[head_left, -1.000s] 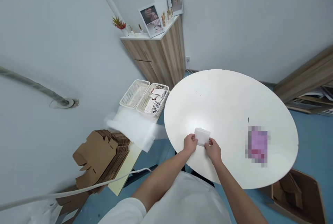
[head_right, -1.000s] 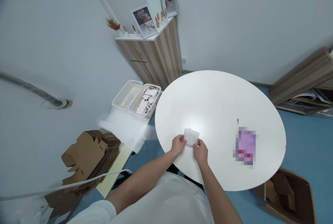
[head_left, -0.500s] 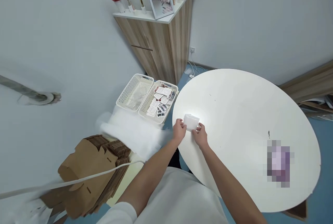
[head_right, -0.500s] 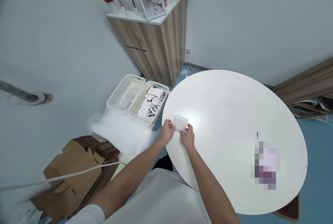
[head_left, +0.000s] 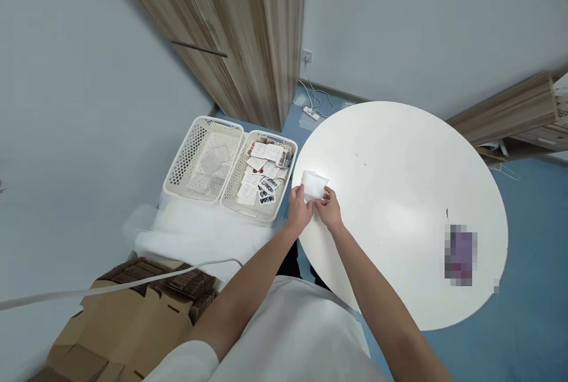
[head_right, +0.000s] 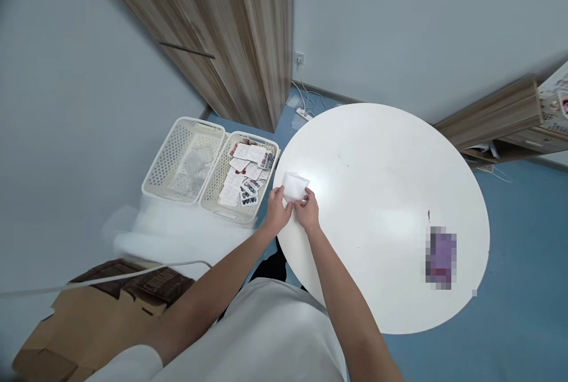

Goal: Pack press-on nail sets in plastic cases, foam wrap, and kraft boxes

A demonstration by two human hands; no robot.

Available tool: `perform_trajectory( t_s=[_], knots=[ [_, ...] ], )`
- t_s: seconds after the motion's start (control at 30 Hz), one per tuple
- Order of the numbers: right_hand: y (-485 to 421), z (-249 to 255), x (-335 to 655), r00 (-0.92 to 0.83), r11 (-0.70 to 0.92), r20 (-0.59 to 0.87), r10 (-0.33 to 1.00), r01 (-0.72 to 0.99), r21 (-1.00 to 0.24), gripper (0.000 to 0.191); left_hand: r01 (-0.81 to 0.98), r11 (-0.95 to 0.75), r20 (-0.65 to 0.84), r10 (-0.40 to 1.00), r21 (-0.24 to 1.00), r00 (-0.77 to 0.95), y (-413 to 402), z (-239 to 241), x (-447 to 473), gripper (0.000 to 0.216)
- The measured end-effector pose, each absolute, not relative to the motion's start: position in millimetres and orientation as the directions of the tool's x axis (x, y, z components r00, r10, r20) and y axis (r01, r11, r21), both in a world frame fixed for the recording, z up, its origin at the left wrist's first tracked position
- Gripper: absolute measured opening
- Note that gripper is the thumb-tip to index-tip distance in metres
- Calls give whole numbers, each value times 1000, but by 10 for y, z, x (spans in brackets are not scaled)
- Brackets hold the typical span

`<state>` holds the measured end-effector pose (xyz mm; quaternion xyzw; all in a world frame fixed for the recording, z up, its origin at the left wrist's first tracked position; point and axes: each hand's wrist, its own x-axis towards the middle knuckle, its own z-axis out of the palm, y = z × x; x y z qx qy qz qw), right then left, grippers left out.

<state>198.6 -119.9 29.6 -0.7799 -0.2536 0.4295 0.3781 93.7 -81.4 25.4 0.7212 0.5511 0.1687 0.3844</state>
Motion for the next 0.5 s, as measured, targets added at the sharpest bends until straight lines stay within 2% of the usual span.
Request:
perform_trajectory(
  t_s=[0.17,0.33,0.5],
  knots=[
    [-1234,276,2028,479,-549,-486,731,-10,-836,68,599,-116,-141,920,792,365,-854,230,932,63],
    [-1326,220,2087,481,-545,-470,740,20,-838,76,551,-95,-112,937,829,329,-912,188,956,70],
    [-1535,150,2085,491,-566,-453,744,104,-818,73,534,-65,-136,935,843,328,-1015,176,913,72]
  ],
)
